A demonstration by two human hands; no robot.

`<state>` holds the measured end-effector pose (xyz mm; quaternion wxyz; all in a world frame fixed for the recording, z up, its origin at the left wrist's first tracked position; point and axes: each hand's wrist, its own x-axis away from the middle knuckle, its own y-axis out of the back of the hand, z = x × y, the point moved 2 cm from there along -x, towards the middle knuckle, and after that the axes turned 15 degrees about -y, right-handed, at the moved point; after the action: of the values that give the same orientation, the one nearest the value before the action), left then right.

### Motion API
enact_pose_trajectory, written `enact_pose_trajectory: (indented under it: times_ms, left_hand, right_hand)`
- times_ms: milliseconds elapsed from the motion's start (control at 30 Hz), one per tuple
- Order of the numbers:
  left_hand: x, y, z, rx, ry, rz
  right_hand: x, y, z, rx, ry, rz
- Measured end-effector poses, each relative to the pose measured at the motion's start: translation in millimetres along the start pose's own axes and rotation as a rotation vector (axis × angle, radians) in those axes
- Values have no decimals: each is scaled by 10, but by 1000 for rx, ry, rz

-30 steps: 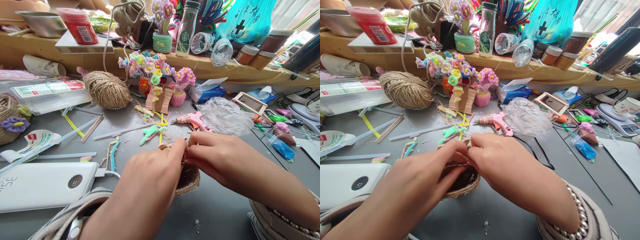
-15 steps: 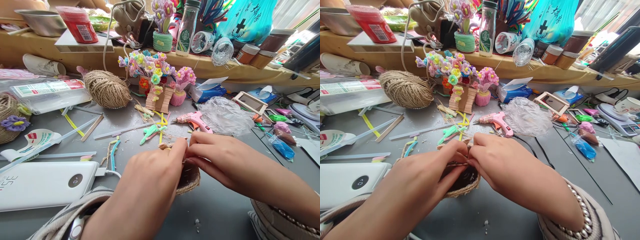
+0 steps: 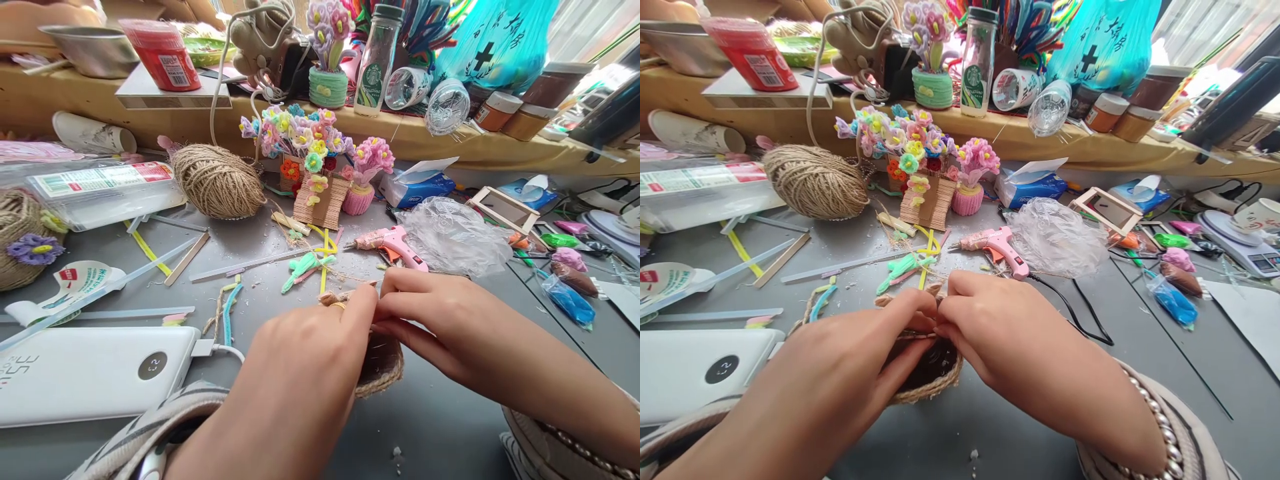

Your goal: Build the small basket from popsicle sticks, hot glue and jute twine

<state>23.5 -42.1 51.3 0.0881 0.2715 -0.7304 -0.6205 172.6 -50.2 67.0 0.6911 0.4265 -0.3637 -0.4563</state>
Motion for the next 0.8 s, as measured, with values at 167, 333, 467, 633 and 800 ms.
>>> enact_pose_trajectory:
  times_ms: [167,333,467,633,800]
  left_hand:
    - [16,6,-1,11,-4,-13]
    - [19,-4,-12,32,-13,-11]
    - [7,-13,-13,39,-14,15]
    - [15,-16,-12,40,-15,-9]
    - [30,-31,-14,43,-4,-10]
  right_hand:
    - [-21,5,3,-18,17,-17]
    - [-10,2,5,-10,27,-24]
    - [8,-18,12,37,21,-38]
    - [34,-31,17,94,60,-113]
    - [53,-43,13,108,67,-108]
